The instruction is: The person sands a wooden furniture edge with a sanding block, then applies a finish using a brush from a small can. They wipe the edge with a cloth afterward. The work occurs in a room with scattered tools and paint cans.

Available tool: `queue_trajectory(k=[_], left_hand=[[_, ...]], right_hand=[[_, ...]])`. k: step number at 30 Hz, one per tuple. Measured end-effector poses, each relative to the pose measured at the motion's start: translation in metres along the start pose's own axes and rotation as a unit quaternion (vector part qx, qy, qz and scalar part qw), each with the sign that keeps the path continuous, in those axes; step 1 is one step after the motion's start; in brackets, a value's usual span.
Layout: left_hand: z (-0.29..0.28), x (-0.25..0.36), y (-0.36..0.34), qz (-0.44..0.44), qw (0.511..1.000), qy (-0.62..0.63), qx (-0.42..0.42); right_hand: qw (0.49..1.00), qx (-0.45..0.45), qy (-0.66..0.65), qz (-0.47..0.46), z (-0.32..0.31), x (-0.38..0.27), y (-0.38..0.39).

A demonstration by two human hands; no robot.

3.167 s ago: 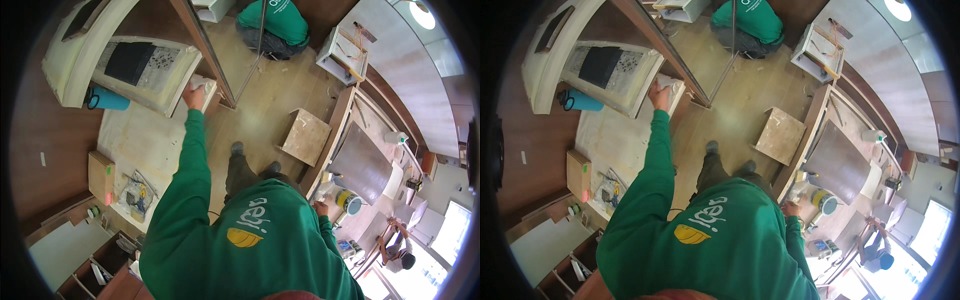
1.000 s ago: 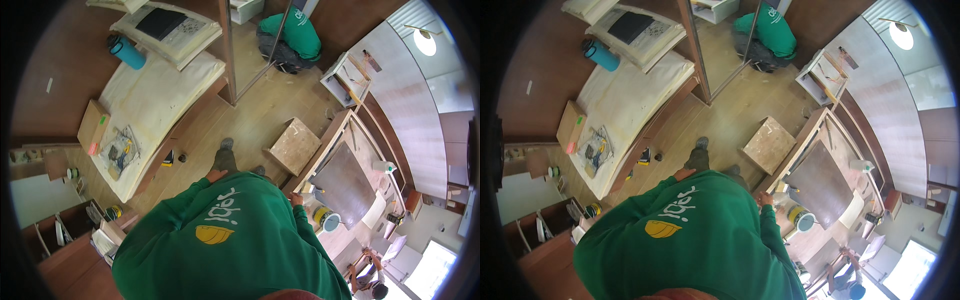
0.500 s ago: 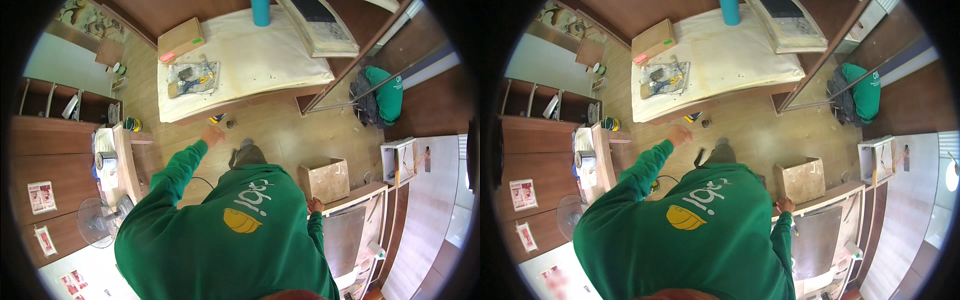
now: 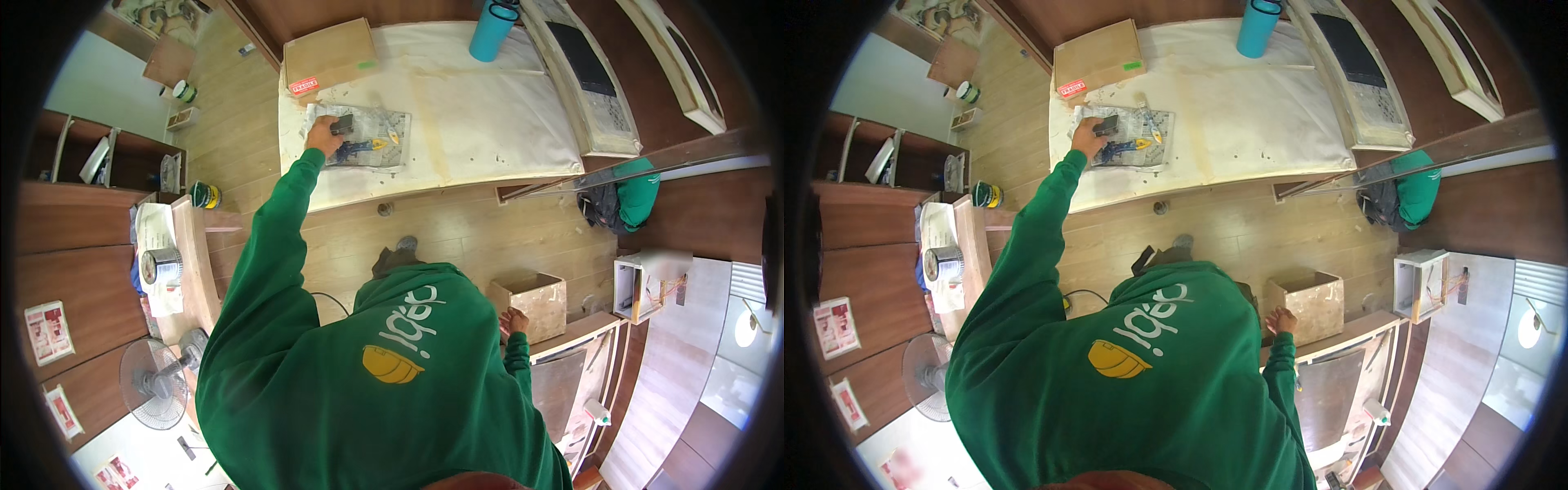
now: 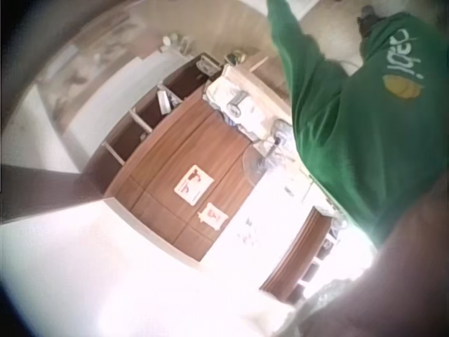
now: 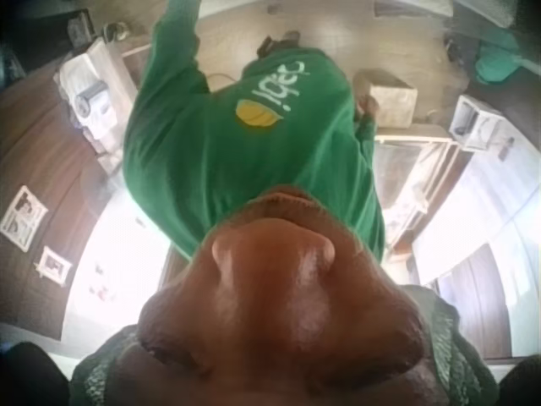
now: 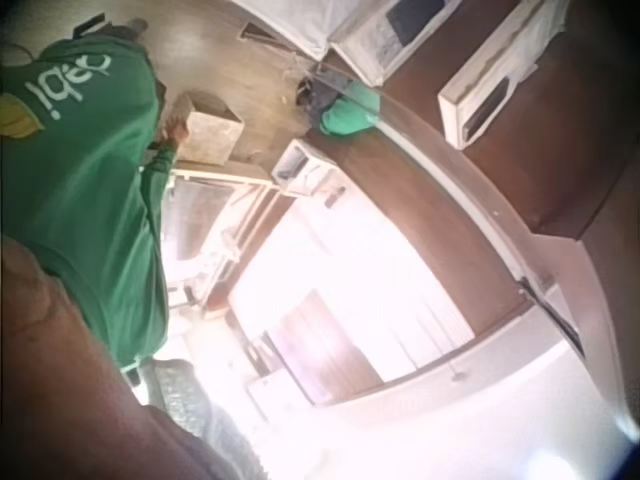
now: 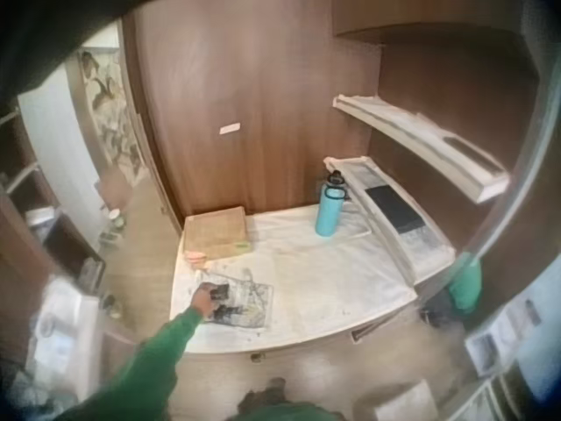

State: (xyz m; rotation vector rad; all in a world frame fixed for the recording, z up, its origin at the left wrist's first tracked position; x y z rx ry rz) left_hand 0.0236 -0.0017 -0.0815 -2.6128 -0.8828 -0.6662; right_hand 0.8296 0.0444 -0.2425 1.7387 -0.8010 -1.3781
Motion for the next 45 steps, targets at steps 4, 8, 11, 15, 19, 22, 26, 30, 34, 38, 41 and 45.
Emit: queue_trajectory(k=[4,8,11,15,19,22,26,30,34,38,41,45], left_hand=[[0.021,0.001,-0.023,-0.019,0.991,-0.075,-0.107],[0.019,-0.017,-0.039,-0.018,0.986,-0.111,-0.123],[0.008,-0.023,-0.036,-0.037,0.996,-0.035,-0.076],[-0.019,0.006,-0.039,0.035,0.999,0.003,0.007],[-0.017,0.022,-0.020,0.109,0.993,-0.032,-0.040],[-0.010,0.033,-0.018,0.168,0.984,-0.031,-0.048],[-0.018,0.089,0.017,0.173,0.974,0.128,-0.075],[0.006,0.150,0.091,0.142,0.950,0.136,-0.244],[0.060,0.204,0.184,0.069,0.815,0.299,-0.491],[0.062,0.269,0.273,0.109,0.714,0.225,-0.655],[0.084,0.266,0.313,0.102,0.627,0.238,-0.735],[0.090,0.271,0.359,0.109,0.555,0.215,-0.796]], right_hand=[[0.998,0.029,0.035,-0.032,0.038,-0.023,0.031],[1.000,0.021,0.000,-0.019,0.057,-0.010,0.039],[0.999,-0.032,0.002,0.018,0.049,0.012,0.039],[0.995,0.072,-0.038,0.062,0.050,0.037,0.062],[0.996,0.073,-0.007,0.050,0.058,0.053,0.077],[0.994,0.099,-0.033,0.043,0.075,0.068,0.084],[0.961,0.135,0.240,-0.025,0.096,0.082,0.087],[0.947,0.108,0.302,0.011,0.135,0.084,0.113],[0.976,0.090,0.198,0.024,0.145,0.128,0.135],[0.981,0.081,0.167,0.050,0.139,0.198,0.144],[0.976,0.092,0.193,-0.038,0.138,0.267,0.140],[0.974,0.111,0.158,-0.121,0.124,0.318,0.174]])
Point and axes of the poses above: each hand's wrist, its own y-axis away from the middle knuckle, its own z-axis out of the palm, x = y × z, the point moved 4 cm from there along -y, towards the middle knuckle, and after that the axes turned 2 degrees about -x, right-handed, at the moved point
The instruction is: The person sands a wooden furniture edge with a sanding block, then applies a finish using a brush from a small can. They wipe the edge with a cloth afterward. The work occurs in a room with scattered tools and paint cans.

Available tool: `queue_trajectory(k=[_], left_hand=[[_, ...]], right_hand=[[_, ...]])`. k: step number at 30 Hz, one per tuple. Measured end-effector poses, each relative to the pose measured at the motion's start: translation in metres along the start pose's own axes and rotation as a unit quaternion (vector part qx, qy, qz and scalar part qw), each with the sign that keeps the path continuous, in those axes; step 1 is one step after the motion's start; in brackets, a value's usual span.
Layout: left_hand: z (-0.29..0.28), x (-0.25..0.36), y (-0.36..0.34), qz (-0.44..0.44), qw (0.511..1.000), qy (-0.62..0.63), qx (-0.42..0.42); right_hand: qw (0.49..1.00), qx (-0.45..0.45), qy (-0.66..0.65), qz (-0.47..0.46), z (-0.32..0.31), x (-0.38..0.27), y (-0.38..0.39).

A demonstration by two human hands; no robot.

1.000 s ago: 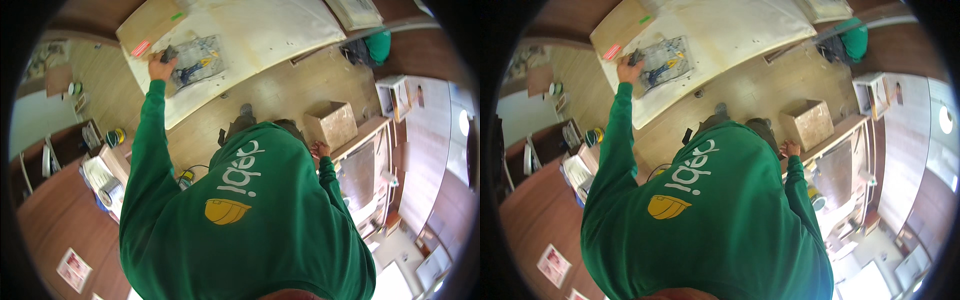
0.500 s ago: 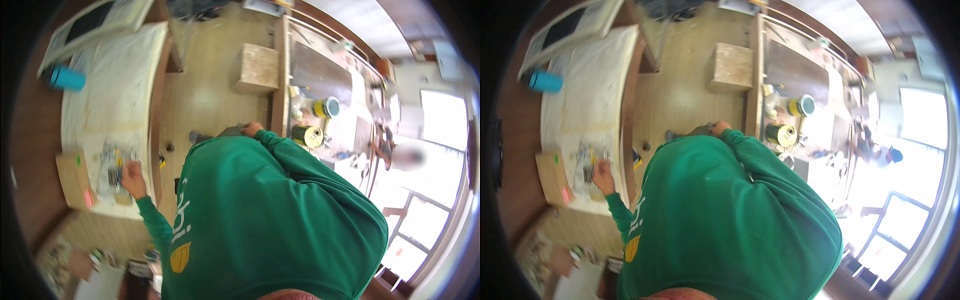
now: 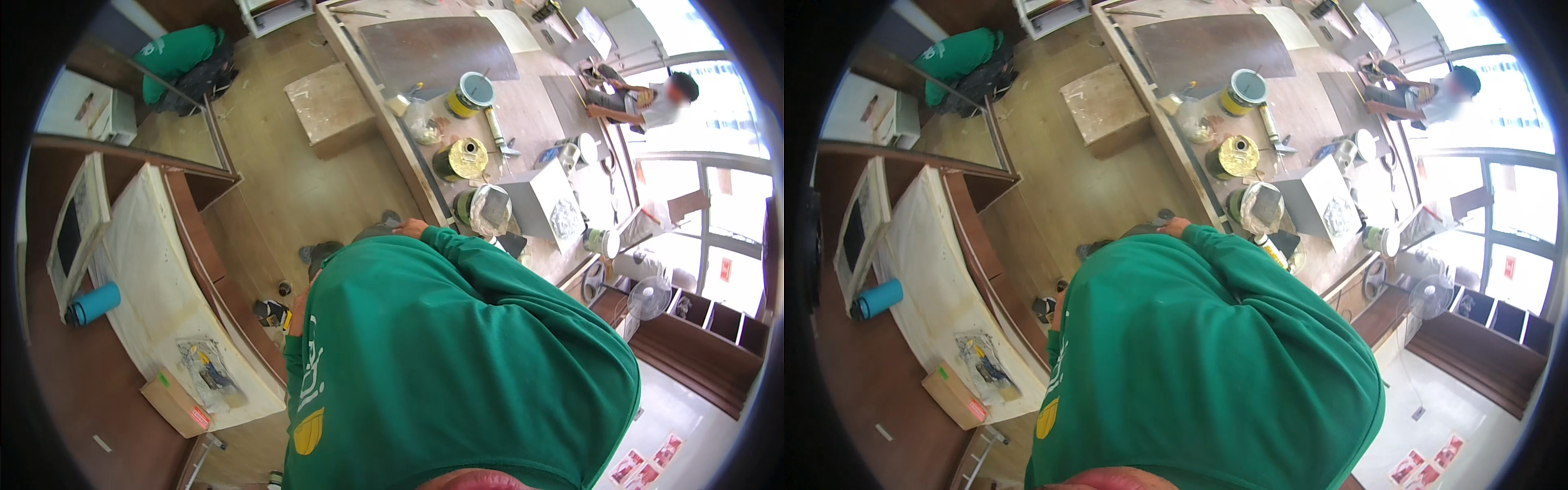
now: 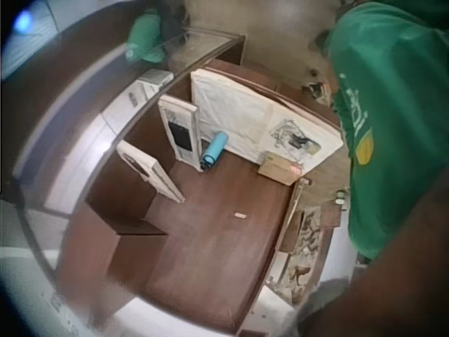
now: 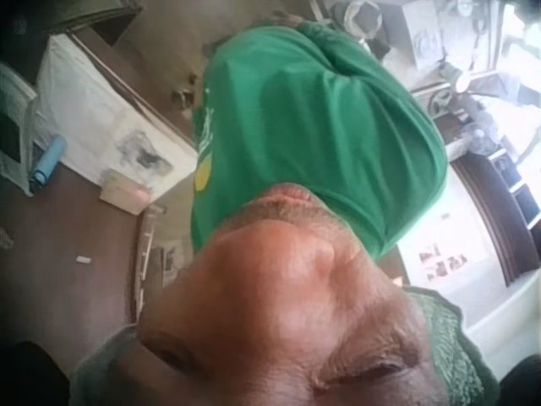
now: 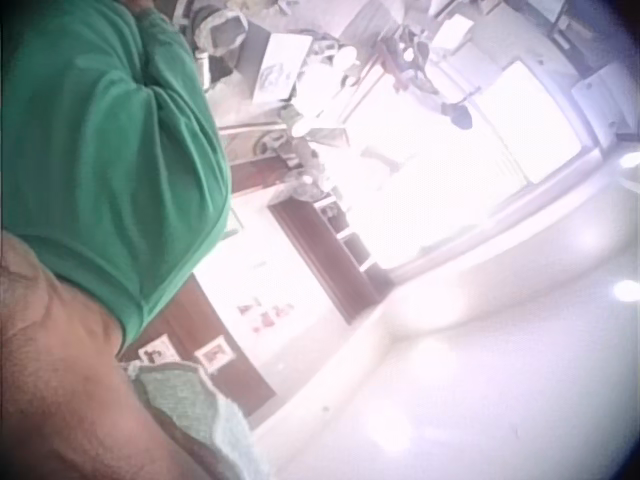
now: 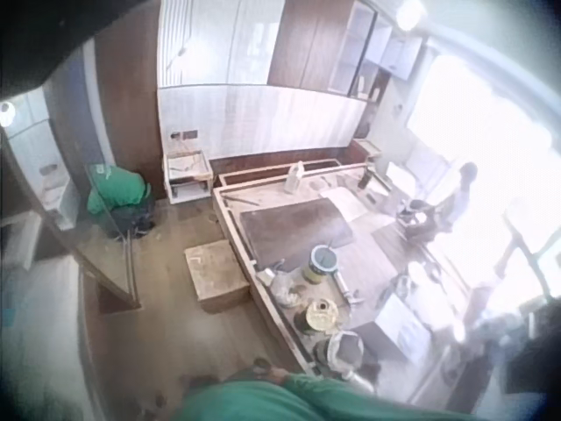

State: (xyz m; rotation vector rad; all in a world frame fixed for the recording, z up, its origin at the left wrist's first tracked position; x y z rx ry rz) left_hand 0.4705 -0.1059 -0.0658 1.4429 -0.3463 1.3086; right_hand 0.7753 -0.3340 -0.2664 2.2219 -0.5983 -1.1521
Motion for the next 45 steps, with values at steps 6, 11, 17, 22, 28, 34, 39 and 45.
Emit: queue_trajectory(k=[6,11,17,22,28,34,39,45], left_hand=[[0.054,-0.007,-0.012,-0.038,0.998,-0.034,-0.027],[0.026,-0.061,-0.023,-0.173,0.967,0.044,0.179],[-0.134,-0.212,0.037,-0.354,0.883,-0.157,0.266],[-0.114,-0.175,0.014,-0.345,0.881,-0.144,0.291],[-0.037,-0.083,-0.020,-0.280,0.923,-0.083,0.250],[-0.070,-0.086,-0.041,-0.245,0.939,-0.022,0.241],[-0.109,-0.121,-0.025,-0.271,0.929,-0.041,0.251],[-0.224,-0.219,-0.016,-0.169,0.822,-0.538,0.084]], right_hand=[[0.966,0.016,-0.153,0.208,-0.036,0.039,0.064],[0.916,0.148,-0.297,0.227,-0.029,0.112,0.103],[0.824,0.229,-0.397,0.334,0.009,0.177,0.116],[0.816,0.249,-0.392,0.345,0.004,0.182,0.122],[0.775,0.229,-0.475,0.348,0.010,0.148,0.108],[0.773,0.245,-0.476,0.342,-0.003,0.109,0.091],[0.776,0.255,-0.469,0.336,-0.021,0.080,0.080],[0.795,0.270,-0.450,0.303,-0.017,0.057,0.049]])
Point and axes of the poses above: each hand's wrist, its own y-axis away from the middle knuckle, its own z-axis out of the palm, x = y × z, the point moved 4 cm from there along -y, towards the middle knuckle, and after that the axes turned 2 degrees about -x, right-handed, at the moved point
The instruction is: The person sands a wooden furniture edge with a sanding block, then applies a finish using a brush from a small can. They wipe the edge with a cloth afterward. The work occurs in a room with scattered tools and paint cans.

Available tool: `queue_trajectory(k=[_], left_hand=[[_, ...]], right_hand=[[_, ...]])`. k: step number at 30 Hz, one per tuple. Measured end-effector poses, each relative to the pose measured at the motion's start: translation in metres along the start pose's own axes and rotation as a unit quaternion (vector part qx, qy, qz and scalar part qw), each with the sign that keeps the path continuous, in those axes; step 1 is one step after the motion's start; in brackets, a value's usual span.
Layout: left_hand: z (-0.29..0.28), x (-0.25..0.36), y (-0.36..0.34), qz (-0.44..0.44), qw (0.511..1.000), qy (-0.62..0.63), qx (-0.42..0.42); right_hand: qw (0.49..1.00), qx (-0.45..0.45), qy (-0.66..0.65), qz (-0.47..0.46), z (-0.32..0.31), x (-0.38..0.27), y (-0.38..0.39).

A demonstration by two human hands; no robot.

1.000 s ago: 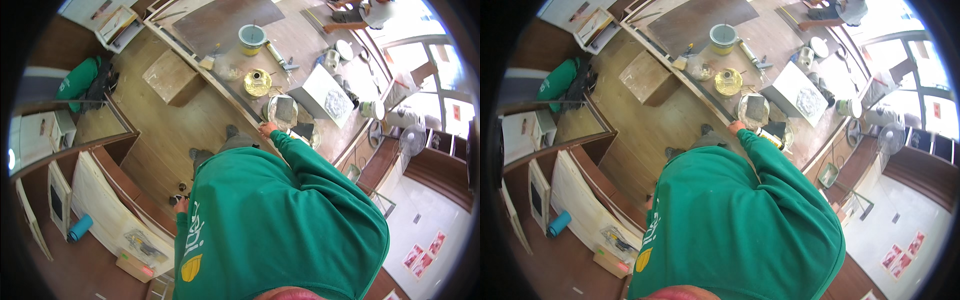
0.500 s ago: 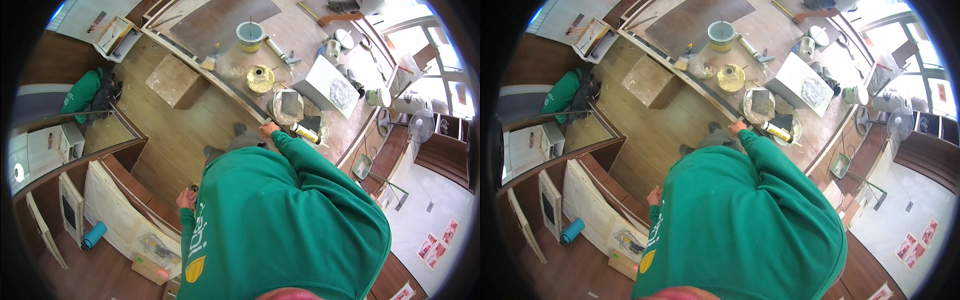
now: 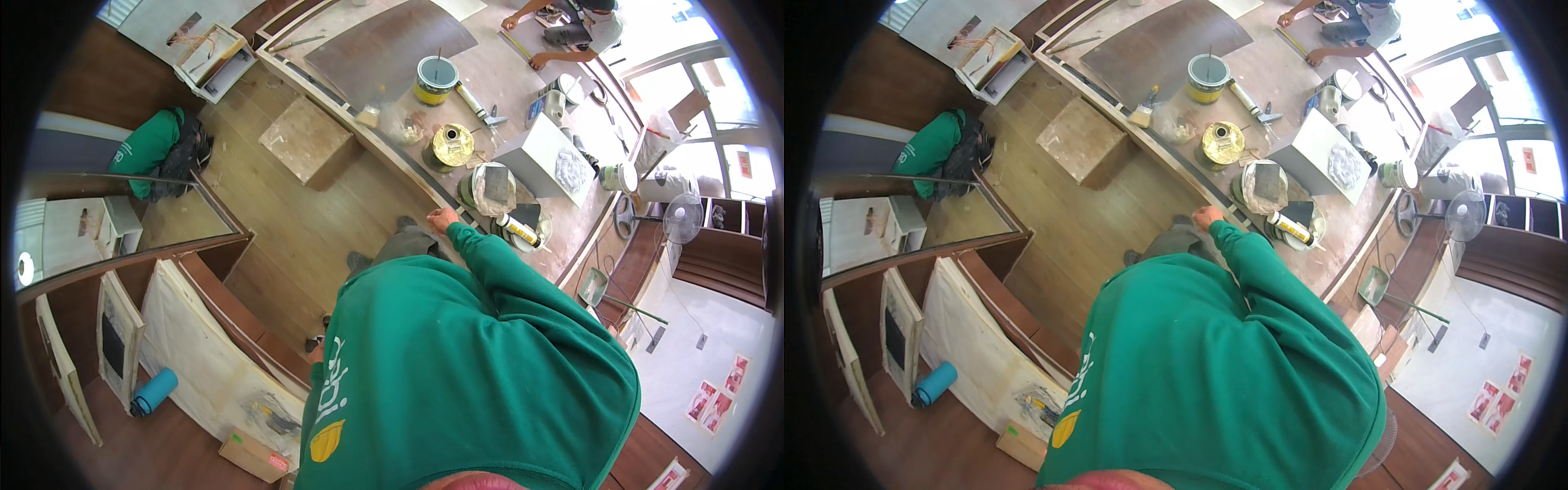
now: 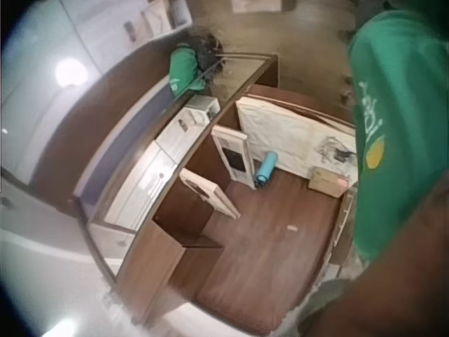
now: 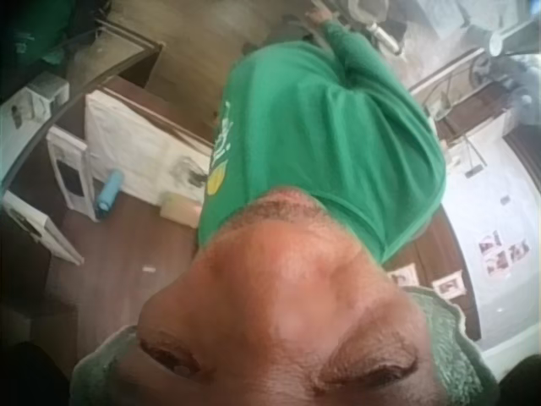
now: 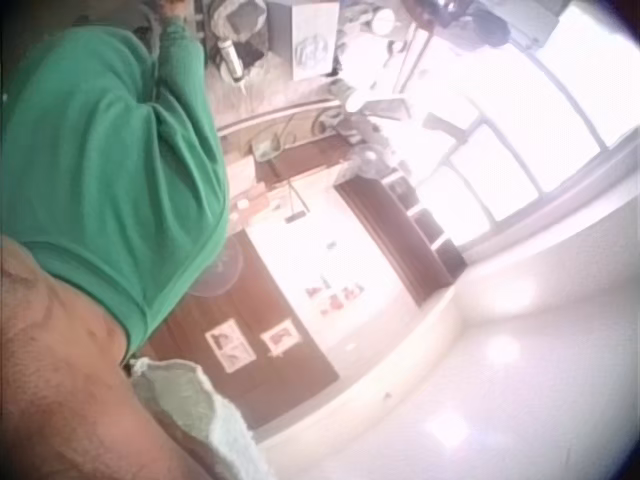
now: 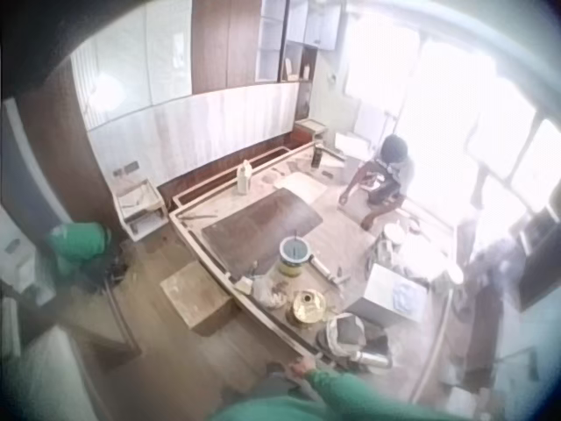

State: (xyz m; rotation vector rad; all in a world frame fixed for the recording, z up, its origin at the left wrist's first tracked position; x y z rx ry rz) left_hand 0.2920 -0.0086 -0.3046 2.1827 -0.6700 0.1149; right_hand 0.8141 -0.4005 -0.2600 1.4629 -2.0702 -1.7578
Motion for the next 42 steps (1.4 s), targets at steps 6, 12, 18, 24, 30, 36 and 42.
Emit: queue_trajectory(k=[6,12,18,24,30,36,42], left_hand=[[-0.026,-0.009,-0.026,-0.196,0.927,0.319,-0.028],[-0.100,0.068,-0.019,-0.280,0.816,0.506,-0.011],[-0.139,0.130,-0.024,-0.304,0.816,0.491,0.009],[-0.175,0.259,-0.005,-0.316,0.856,0.407,-0.026],[-0.176,0.395,0.002,-0.293,0.874,0.375,-0.099],[-0.189,0.460,-0.004,-0.335,0.862,0.365,-0.107],[-0.205,0.472,-0.013,-0.347,0.859,0.367,-0.080]], right_hand=[[0.999,0.023,0.036,0.021,0.006,-0.016,0.019],[0.999,0.000,0.042,0.024,0.002,-0.041,-0.013],[0.999,-0.031,-0.005,0.031,-0.007,-0.105,-0.086],[0.999,-0.011,0.051,0.014,-0.012,-0.162,-0.213],[0.978,0.144,0.147,0.036,-0.051,-0.167,-0.387],[0.970,0.143,0.195,0.010,-0.063,-0.161,-0.449],[0.964,0.041,0.256,0.049,-0.059,-0.127,-0.461]])
Point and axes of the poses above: each hand's wrist, its own y-axis away from the middle knuckle, its own z-axis out of the palm, x = y × z, the point moved 4 cm from there along -y, towards the middle knuckle, and after that the axes turned 2 degrees about -x, right-handed, at the moved point
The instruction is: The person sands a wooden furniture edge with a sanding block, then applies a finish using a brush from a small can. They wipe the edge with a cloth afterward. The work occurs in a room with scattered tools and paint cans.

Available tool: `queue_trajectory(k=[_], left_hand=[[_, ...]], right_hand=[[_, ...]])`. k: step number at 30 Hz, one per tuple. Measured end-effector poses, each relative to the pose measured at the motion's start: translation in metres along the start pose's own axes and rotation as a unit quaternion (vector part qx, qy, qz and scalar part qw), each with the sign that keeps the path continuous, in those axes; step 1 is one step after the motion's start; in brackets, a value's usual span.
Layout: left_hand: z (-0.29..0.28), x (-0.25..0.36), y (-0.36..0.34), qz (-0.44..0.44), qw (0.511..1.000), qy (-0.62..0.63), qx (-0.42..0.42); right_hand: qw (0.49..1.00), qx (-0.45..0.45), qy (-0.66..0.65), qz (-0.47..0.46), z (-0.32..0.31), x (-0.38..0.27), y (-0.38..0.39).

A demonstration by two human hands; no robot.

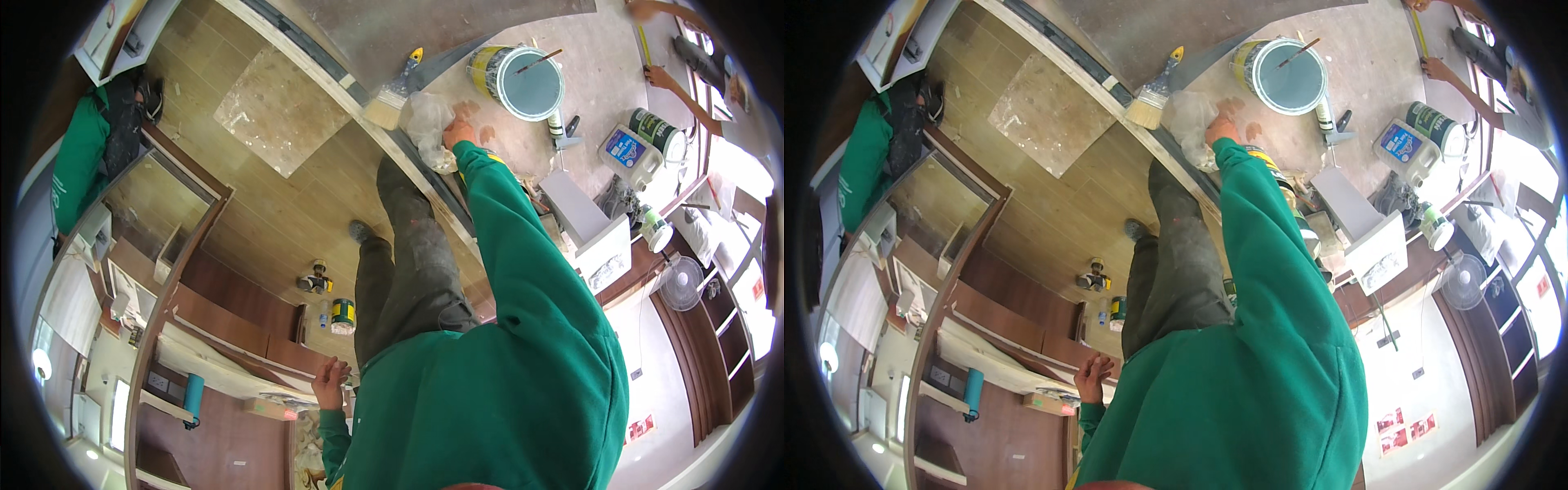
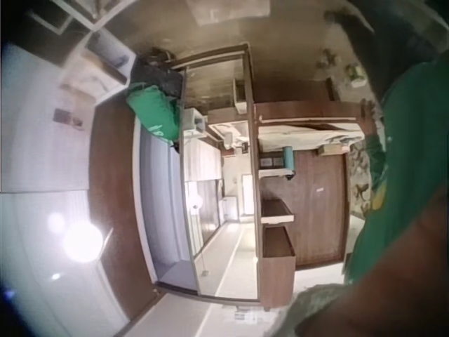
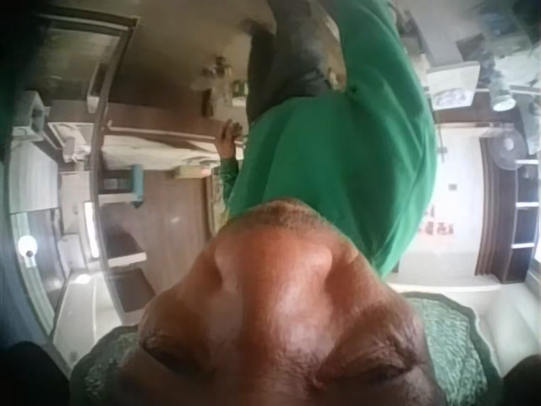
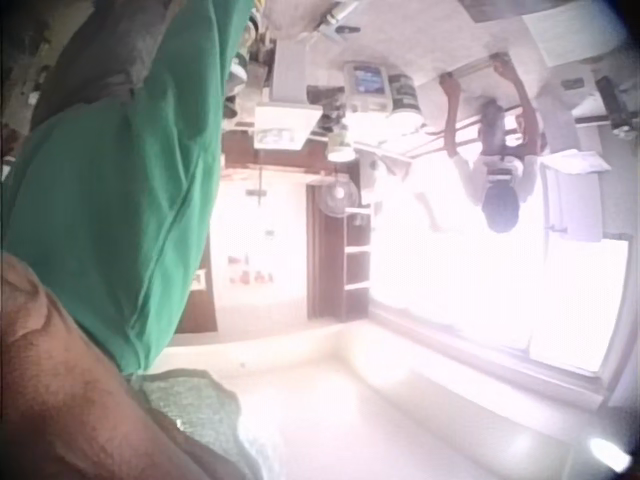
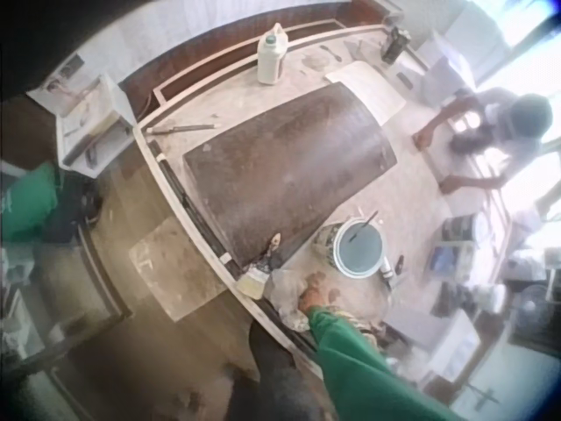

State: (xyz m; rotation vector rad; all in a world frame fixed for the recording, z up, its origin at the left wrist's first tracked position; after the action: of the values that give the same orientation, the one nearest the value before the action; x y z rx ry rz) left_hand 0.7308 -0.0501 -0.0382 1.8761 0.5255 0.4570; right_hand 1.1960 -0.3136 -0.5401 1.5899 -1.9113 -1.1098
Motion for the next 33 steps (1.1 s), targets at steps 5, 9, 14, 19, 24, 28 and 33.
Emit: queue_trajectory(k=[5,9,14,19,24,28,33], left_hand=[[0.012,0.005,0.007,0.010,1.000,0.016,-0.010],[0.016,0.007,-0.003,0.021,0.999,0.019,-0.027],[0.018,0.009,-0.004,0.034,0.999,0.005,-0.024],[0.014,0.005,-0.008,0.013,0.999,0.020,-0.023],[0.017,0.007,-0.011,0.012,0.999,0.028,-0.028],[0.022,0.014,-0.014,0.004,0.999,0.015,-0.030],[0.020,0.019,-0.007,0.012,0.999,-0.029,-0.043]], right_hand=[[0.992,0.084,-0.089,-0.021,-0.046,0.002,0.038],[0.982,0.138,-0.123,-0.028,-0.068,0.020,0.042],[0.979,0.137,-0.150,0.004,-0.093,0.014,0.053],[0.985,0.112,-0.123,-0.050,-0.100,0.017,0.046],[0.991,0.134,-0.007,0.001,-0.075,0.018,0.044],[0.990,0.026,-0.100,0.092,0.008,0.022,0.042],[0.908,0.007,-0.235,0.348,0.060,-0.026,0.082]])
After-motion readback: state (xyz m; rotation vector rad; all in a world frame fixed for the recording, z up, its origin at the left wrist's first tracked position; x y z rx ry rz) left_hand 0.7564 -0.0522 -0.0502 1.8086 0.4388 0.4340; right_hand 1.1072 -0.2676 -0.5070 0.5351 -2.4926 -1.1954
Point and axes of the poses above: each hand's wrist, its own y-axis away from the middle knuckle, its own z-axis out of the palm, x = y × z, the point moved 4 cm from there along -y, towards the middle knuckle, and after that the axes turned 2 degrees about -x, right-handed, at the moved point
